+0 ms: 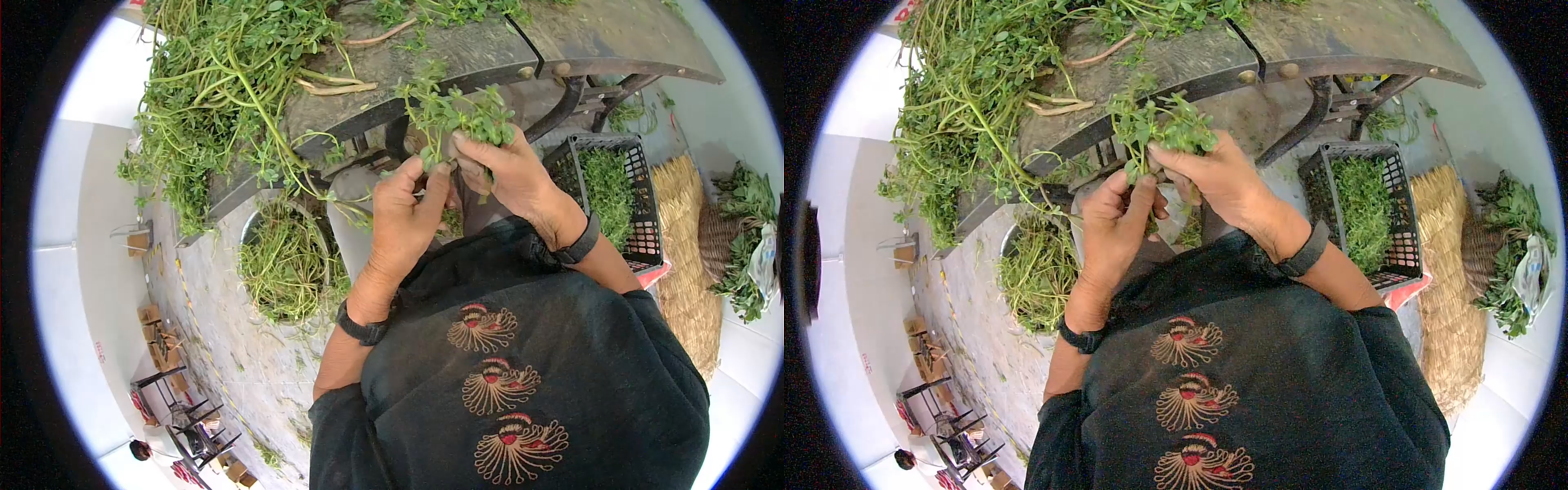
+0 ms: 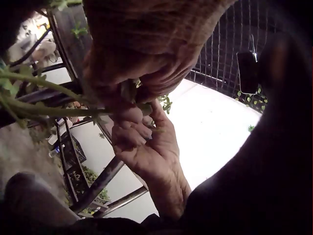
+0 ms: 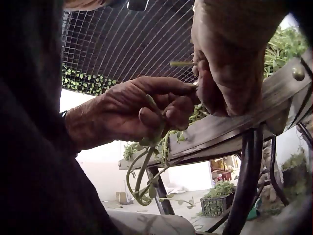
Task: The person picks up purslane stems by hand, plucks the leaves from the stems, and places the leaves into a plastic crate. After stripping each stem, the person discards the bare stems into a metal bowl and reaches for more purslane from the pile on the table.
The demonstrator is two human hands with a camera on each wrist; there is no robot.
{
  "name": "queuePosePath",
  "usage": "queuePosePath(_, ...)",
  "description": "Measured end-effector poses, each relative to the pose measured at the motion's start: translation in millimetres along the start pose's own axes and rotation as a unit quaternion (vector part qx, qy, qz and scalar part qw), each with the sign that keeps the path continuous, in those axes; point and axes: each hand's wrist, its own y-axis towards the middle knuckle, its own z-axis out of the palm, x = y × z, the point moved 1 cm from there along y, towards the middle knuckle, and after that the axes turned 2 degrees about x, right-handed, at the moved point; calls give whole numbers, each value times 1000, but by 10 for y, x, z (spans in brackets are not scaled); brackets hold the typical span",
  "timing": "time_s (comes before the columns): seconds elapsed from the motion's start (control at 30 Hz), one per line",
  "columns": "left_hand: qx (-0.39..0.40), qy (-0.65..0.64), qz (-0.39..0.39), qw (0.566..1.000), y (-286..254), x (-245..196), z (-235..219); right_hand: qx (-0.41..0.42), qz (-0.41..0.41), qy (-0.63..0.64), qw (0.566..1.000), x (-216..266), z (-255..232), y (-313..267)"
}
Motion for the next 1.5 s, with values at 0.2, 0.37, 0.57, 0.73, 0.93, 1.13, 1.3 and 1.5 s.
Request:
queuePosePath(0.2,-133,128,17,983,94,170,-90,180,-349,-351,850,-12,262,-305)
queuePosePath(0.37,-76,-51,-74,993,85,72,-64,39,-202,-317,926,-12,53,-107)
queuePosePath(0.57,-50,44,29,997,95,191,-66,-91,-39,-134,986,-91,42,-36)
queuePosePath(0.73,-81,139,90,983,92,165,-31,-71,-13,-141,987,-96,40,12)
queuePosePath(0.93,-77,216,101,968,67,193,-33,-80,-162,-252,951,-128,105,119)
queuePosePath(1.13,22,-155,-87,984,97,91,-35,-57,-8,-151,987,-83,62,41)
queuePosePath(1.3,7,-159,-98,982,90,128,-80,-85,-26,-142,986,-113,41,36)
queuePosePath(1.5,7,-154,-55,986,79,154,-5,-42,29,13,999,-138,-18,38)
